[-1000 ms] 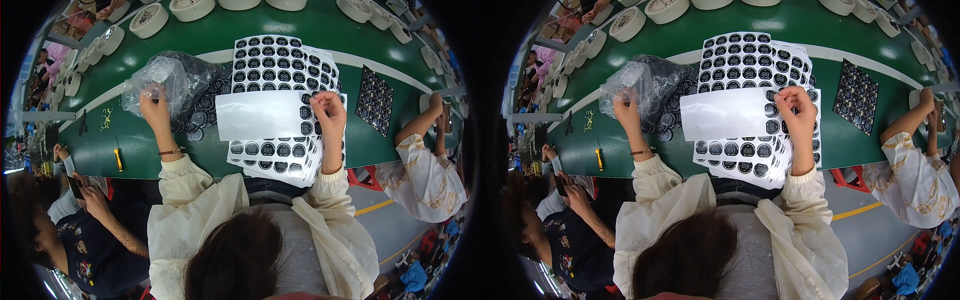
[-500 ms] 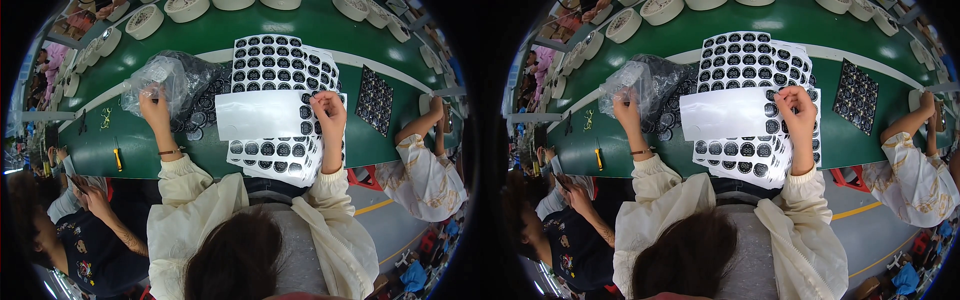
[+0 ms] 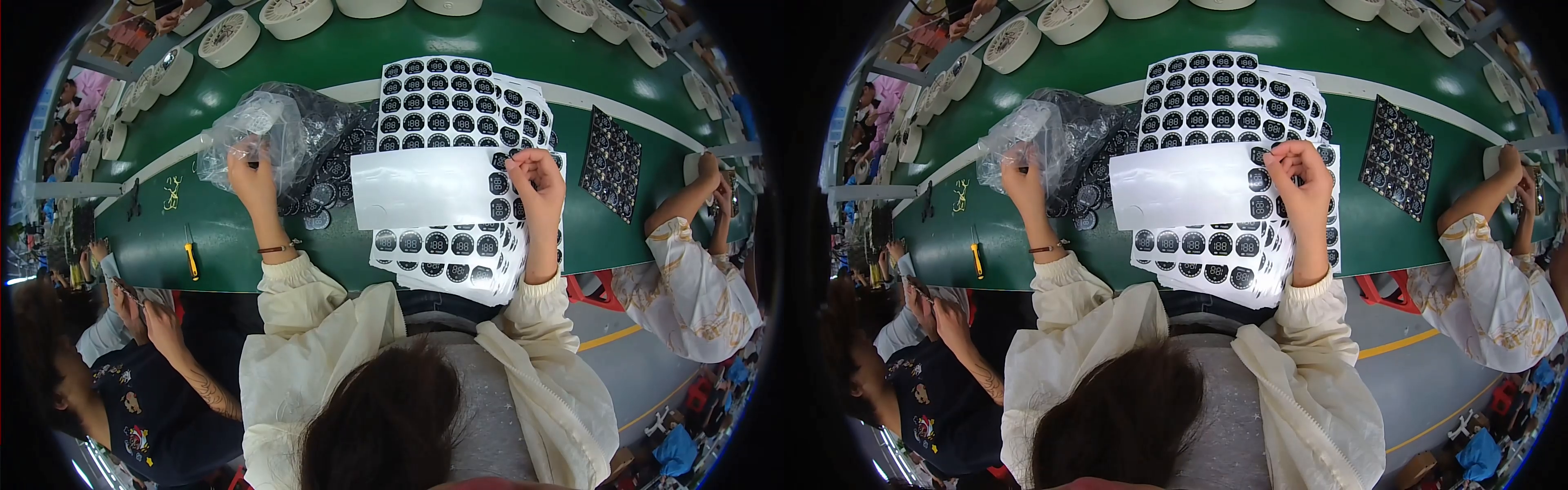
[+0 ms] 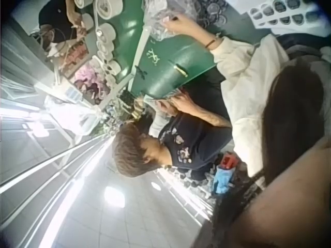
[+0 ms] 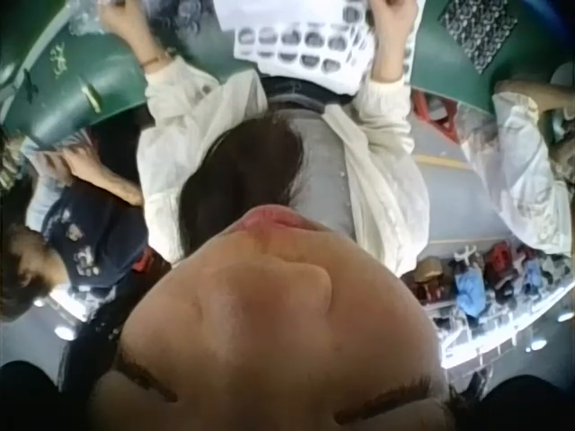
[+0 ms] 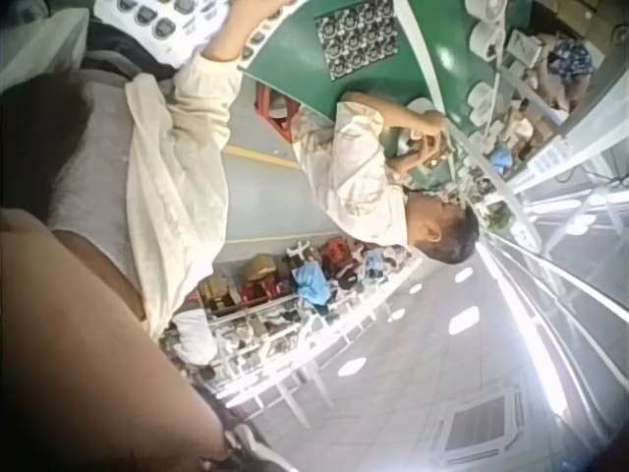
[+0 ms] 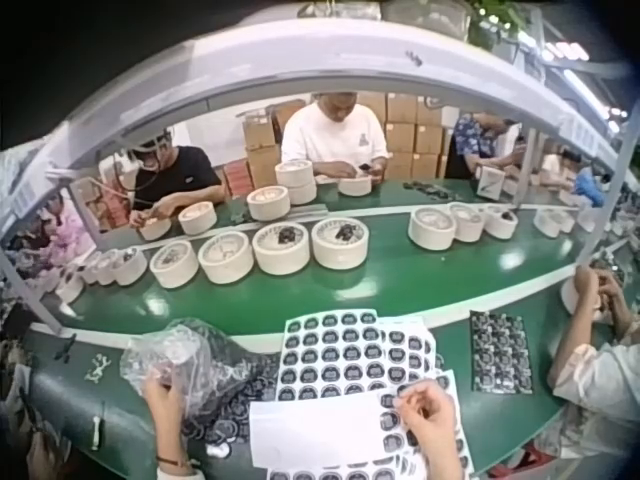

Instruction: The person applies small circular labels from a label sheet onto electronic components by hand.

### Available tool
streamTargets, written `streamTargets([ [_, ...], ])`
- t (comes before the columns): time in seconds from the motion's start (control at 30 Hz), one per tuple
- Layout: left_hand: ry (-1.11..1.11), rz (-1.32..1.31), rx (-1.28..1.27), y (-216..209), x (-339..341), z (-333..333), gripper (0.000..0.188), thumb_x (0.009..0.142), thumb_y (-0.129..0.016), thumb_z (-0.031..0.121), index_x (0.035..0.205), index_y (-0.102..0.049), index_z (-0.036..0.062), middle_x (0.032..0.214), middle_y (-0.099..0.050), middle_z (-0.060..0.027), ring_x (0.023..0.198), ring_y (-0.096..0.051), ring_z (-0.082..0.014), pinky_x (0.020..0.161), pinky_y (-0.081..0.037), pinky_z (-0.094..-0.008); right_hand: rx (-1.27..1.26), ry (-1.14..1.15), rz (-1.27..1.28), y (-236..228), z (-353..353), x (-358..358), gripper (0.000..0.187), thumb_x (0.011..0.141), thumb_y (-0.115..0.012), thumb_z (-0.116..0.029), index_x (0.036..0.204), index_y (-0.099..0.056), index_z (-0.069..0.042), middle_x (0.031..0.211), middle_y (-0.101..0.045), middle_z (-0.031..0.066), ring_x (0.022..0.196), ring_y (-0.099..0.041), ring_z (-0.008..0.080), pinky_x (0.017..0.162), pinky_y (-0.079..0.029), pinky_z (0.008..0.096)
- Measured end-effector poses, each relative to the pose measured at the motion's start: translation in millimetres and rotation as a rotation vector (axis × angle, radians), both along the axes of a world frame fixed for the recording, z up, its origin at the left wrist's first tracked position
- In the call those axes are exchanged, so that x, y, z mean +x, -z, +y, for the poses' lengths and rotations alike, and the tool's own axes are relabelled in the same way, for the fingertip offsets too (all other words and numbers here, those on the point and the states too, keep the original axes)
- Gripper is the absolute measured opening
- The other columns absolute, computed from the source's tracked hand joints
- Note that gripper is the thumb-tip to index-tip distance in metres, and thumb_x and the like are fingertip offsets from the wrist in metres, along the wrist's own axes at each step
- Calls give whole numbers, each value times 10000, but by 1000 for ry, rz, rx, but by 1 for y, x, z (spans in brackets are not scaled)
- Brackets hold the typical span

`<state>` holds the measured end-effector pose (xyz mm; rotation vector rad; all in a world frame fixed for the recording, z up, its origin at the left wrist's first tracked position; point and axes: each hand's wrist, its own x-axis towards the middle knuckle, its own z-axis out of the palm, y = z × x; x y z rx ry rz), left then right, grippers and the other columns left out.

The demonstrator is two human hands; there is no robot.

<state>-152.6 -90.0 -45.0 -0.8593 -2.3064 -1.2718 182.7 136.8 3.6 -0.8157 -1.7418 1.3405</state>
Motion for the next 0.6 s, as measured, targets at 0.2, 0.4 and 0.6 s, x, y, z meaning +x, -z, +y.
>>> streamTargets([
  [0.2, -27, -65, 50, -17, 13, 6, 183, 750, -661, 69, 913, -620, -2, 895, -558, -123, 829, -564, -281, 738, -444, -344, 5, 2, 4, 1, 1, 1, 114, 788, -650, 18, 856, -572, -31, 725, -509, -61, 622, -421, 4, 566, -321, 136],
  [0.4, -16, -9, 37, -14, 9, 5, 184, 747, -664, 70, 910, -617, 0, 877, -539, -120, 842, -550, -288, 761, -432, -350, 5, 5, 7, 0, 1, 0, 116, 786, -653, 18, 853, -572, -31, 728, -512, -59, 622, -424, 5, 563, -323, 136],
  [0.6, -21, 21, 29, -13, 9, 6, 186, 756, -656, 69, 924, -615, 1, 889, -564, -120, 834, -565, -271, 756, -440, -340, 3, 1, 6, 0, 2, 0, 116, 786, -656, 17, 854, -573, -29, 728, -516, -55, 625, -433, 6, 565, -326, 134],
])
